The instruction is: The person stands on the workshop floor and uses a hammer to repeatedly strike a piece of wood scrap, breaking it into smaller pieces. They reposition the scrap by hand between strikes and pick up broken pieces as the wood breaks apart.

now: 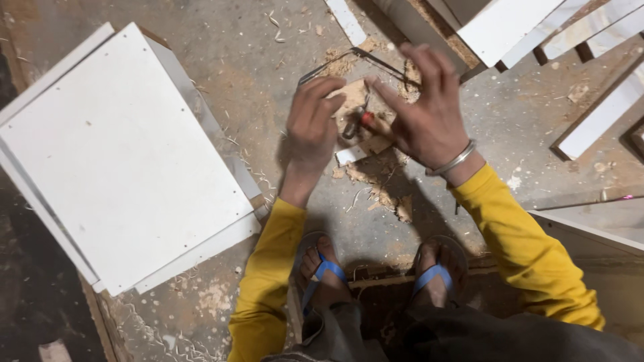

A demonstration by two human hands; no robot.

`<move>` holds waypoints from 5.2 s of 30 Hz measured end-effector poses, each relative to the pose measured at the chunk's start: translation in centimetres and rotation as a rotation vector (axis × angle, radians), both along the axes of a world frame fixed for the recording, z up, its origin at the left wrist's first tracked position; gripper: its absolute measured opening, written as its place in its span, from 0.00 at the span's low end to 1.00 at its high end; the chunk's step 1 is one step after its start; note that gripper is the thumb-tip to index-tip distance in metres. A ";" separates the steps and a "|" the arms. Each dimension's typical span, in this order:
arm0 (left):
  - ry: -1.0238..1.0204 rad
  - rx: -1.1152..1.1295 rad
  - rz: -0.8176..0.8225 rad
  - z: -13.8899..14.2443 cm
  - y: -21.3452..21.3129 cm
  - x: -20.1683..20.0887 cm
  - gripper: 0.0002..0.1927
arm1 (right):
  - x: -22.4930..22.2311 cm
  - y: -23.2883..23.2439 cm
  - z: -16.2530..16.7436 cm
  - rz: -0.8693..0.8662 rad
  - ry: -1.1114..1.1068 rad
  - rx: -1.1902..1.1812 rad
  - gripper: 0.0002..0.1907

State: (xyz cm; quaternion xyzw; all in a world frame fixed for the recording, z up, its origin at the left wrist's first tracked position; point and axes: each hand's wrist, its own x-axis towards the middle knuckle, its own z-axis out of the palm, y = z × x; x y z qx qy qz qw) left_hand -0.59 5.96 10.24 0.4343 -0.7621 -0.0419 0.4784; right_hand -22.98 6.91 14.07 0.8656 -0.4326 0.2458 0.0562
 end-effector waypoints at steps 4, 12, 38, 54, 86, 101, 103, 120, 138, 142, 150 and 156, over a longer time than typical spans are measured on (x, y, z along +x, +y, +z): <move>0.009 0.017 -0.008 0.6 -0.1 -0.3 0.09 | 0.6 0.7 -0.6 0.098 -0.020 0.069 0.31; 0.076 0.187 0.020 1.5 0.4 -0.8 0.15 | 2.7 1.0 0.1 0.141 -0.127 0.067 0.28; 1.042 1.168 -0.473 3.2 -0.9 -1.8 0.17 | 0.9 0.0 -0.2 -0.007 -0.710 0.384 0.26; 0.635 0.899 -0.399 6.0 -4.3 2.2 0.15 | 0.8 0.2 -0.7 0.104 -1.361 0.819 0.16; 1.278 1.107 -0.505 0.5 6.4 -9.0 0.12 | 0.4 0.6 -1.7 -0.070 -1.316 0.923 0.17; 0.915 0.977 -0.366 -1.3 5.0 -8.7 0.16 | -0.4 0.8 -1.8 -0.088 -1.522 0.979 0.09; 0.917 0.954 -0.353 -1.6 5.1 -8.8 0.16 | -0.4 0.7 -2.0 -0.120 -1.536 0.998 0.09; 1.736 0.684 -0.217 1.1 4.1 -2.3 0.21 | 0.0 1.1 -4.6 -0.210 -1.123 0.927 0.14; 0.841 0.684 -0.150 -9.5 4.6 -8.1 0.12 | -3.9 3.9 -13.0 -0.345 0.094 0.238 0.24; 0.614 0.731 -0.011 -10.4 4.8 -8.4 0.12 | -4.2 5.3 -13.9 -0.319 0.090 0.243 0.27; 0.067 0.665 0.092 -7.1 4.3 -6.0 0.13 | -4.3 4.3 -13.0 -0.360 0.087 0.289 0.29; -0.345 0.611 0.013 -5.8 0.9 -5.7 0.25 | -5.2 8.1 -10.0 -0.599 -0.192 0.439 0.20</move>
